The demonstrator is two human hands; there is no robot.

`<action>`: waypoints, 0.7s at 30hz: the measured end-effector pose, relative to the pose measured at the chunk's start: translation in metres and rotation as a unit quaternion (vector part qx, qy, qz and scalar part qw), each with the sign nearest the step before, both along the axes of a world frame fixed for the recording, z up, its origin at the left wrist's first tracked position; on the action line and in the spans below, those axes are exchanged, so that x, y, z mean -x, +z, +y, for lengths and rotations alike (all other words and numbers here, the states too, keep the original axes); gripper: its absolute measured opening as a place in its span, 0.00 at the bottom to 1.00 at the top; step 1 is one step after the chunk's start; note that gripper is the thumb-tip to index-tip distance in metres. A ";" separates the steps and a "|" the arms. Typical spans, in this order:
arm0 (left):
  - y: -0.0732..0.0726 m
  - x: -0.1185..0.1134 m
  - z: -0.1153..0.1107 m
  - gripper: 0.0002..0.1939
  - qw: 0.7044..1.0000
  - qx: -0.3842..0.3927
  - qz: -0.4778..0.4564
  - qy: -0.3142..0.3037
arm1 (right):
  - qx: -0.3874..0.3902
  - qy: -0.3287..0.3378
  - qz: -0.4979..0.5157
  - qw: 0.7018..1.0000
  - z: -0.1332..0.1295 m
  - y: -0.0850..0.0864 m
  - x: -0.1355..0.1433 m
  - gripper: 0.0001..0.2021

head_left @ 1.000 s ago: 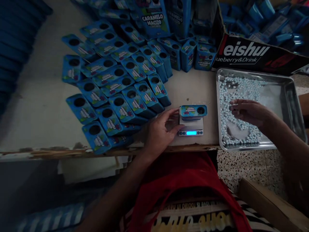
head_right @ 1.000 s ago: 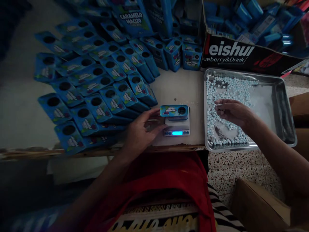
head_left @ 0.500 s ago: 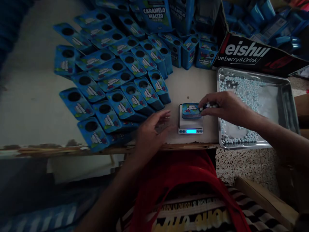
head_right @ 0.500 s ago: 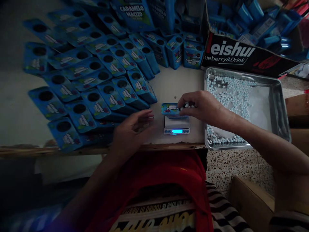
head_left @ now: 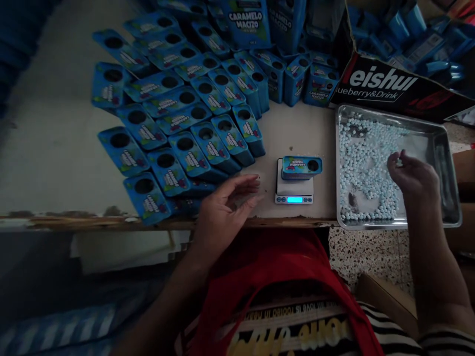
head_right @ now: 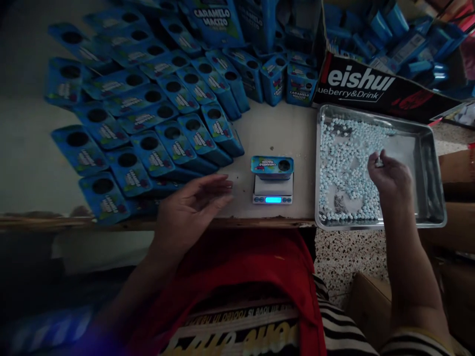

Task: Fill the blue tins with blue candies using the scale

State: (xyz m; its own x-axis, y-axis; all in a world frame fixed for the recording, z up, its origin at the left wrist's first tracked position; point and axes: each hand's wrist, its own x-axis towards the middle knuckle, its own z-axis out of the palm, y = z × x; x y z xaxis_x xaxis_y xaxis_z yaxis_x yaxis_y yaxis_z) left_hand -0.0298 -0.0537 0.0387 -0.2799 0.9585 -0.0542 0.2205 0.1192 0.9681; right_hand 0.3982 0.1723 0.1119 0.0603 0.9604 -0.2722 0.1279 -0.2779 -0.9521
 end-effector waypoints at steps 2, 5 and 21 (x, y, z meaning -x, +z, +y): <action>0.005 -0.004 0.001 0.22 1.000 0.008 -0.022 0.005 | 0.028 -0.048 0.043 0.998 -0.015 -0.019 -0.004 0.12; 0.011 -0.011 0.005 0.22 1.000 0.006 -0.019 0.003 | 0.072 -0.061 0.113 0.989 -0.039 -0.033 0.021 0.11; 0.001 -0.016 0.022 0.33 0.999 -0.006 0.030 -0.017 | 0.015 0.319 -0.052 0.946 -0.049 0.024 0.123 0.14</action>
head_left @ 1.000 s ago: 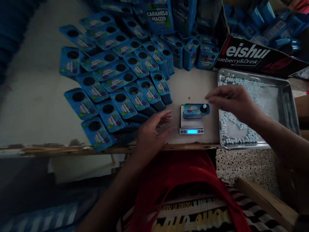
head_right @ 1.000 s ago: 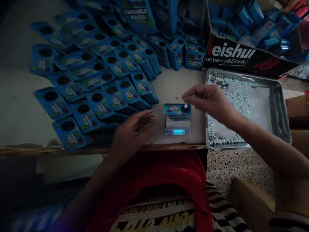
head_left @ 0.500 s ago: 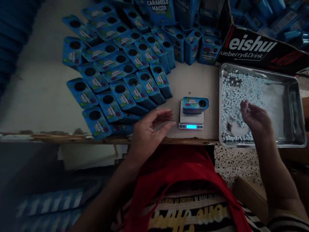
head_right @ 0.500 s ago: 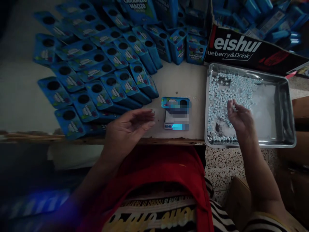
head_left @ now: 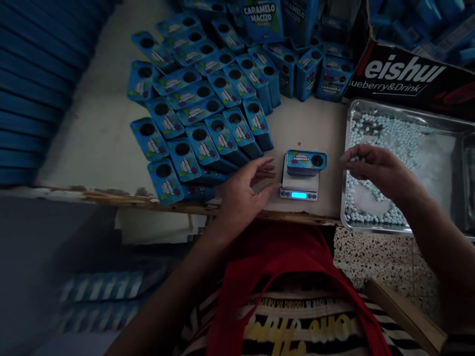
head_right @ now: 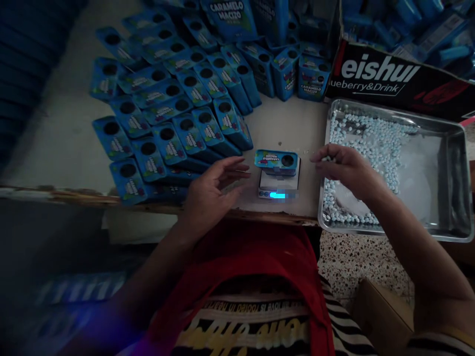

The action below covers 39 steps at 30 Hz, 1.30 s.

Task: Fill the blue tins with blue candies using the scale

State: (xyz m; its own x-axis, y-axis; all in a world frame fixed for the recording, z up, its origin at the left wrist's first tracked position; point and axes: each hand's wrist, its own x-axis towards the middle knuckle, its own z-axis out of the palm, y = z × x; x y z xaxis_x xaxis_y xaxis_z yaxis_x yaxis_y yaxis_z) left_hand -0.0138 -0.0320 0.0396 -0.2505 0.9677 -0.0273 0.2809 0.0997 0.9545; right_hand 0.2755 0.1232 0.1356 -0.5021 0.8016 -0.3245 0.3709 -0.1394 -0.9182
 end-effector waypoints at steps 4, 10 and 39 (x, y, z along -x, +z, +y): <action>-0.003 0.001 0.005 0.30 0.999 -0.003 0.048 -0.020 | -0.175 0.138 -0.106 0.969 0.005 0.025 0.022 0.04; 0.001 0.007 0.001 0.25 0.994 -0.032 0.101 -0.040 | -0.359 0.280 -0.224 0.862 0.006 0.056 0.060 0.15; 0.061 0.015 0.037 0.10 0.940 -0.178 0.291 -0.016 | 0.147 -0.370 0.124 0.909 -0.002 -0.022 -0.090 0.10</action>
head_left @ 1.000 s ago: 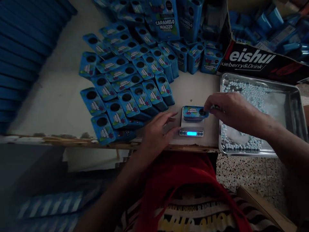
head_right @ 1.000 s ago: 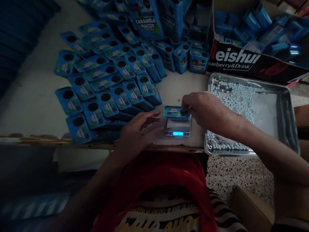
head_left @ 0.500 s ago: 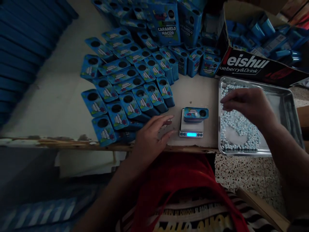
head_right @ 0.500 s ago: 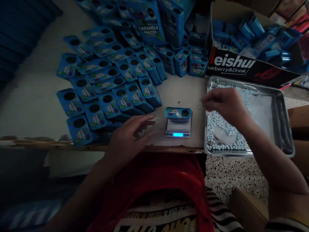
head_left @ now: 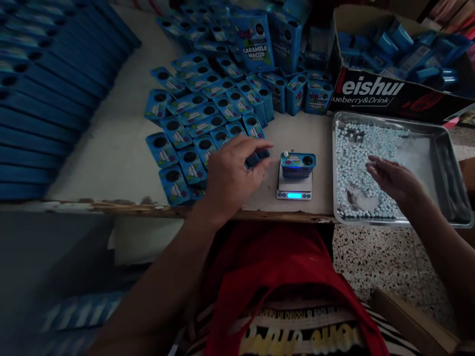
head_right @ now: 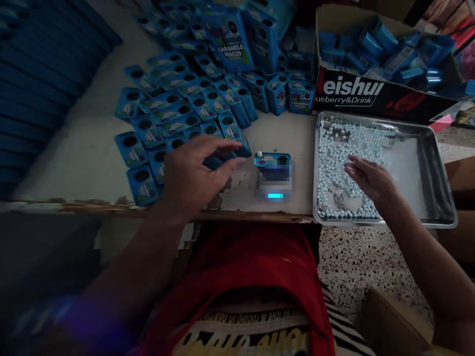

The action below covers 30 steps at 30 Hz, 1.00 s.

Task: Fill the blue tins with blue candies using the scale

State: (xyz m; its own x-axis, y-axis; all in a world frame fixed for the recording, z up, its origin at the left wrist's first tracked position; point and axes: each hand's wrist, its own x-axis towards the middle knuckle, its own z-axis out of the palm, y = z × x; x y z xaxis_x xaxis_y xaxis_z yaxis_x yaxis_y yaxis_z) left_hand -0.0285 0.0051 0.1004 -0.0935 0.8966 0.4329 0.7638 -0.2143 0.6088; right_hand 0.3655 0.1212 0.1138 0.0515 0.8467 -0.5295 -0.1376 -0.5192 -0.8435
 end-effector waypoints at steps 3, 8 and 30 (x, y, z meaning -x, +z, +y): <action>0.011 -0.007 0.022 0.10 0.999 0.033 0.012 -0.015 | -0.002 0.077 -0.013 0.997 -0.001 0.004 0.000 0.09; 0.013 -0.019 0.043 0.13 0.995 0.100 0.014 -0.021 | 0.016 0.096 -0.003 0.995 -0.012 -0.002 -0.003 0.02; 0.002 -0.051 0.043 0.09 0.996 -0.033 -0.007 -0.080 | -0.197 0.331 -0.117 0.915 -0.018 0.037 0.082 0.15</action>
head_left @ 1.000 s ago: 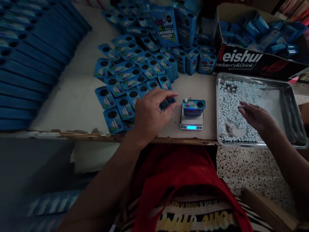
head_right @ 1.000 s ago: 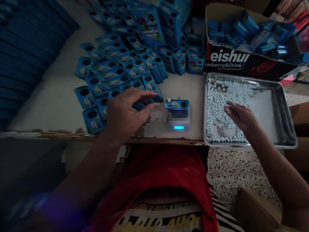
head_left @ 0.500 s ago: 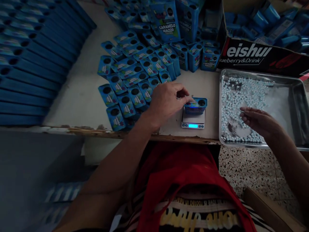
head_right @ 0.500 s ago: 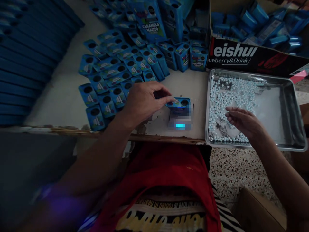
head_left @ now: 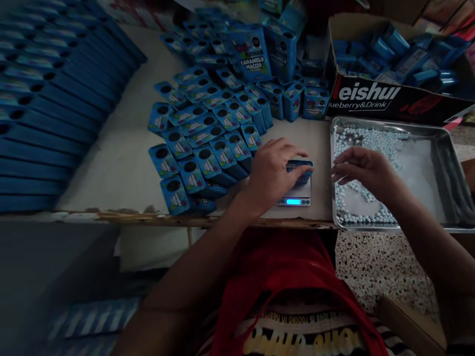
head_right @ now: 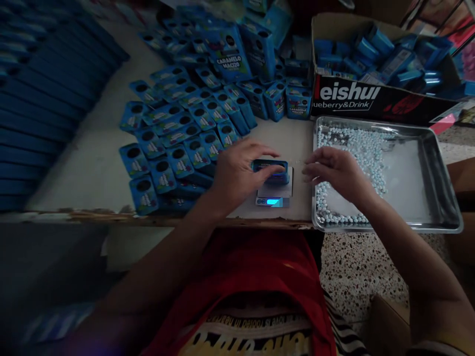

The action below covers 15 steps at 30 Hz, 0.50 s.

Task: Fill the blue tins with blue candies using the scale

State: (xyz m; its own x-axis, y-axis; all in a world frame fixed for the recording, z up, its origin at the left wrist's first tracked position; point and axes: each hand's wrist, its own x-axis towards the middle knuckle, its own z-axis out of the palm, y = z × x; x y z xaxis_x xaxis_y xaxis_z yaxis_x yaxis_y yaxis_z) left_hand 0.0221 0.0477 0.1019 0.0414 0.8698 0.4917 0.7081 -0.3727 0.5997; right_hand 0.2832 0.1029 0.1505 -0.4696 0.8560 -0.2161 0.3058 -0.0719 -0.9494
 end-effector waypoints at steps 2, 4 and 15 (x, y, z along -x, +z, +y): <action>0.004 0.013 -0.012 0.09 0.998 -0.026 -0.012 0.050 | -0.094 0.058 -0.071 0.991 0.003 0.011 0.022 0.09; 0.011 0.032 -0.028 0.05 0.993 -0.054 -0.018 0.100 | -0.199 0.116 -0.158 0.960 0.006 0.021 0.040 0.05; 0.044 0.060 -0.088 0.09 0.974 -0.056 0.017 0.220 | -0.346 0.226 -0.307 0.857 0.018 0.025 0.068 0.10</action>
State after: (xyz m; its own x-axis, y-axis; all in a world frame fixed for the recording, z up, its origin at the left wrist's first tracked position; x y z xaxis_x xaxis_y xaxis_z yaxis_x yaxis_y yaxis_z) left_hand -0.0383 -0.0408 0.1460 -0.3058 0.7472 0.5900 0.8328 -0.0903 0.5461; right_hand 0.2148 0.1206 0.1758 -0.7668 0.6394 -0.0559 0.6113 0.7008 -0.3677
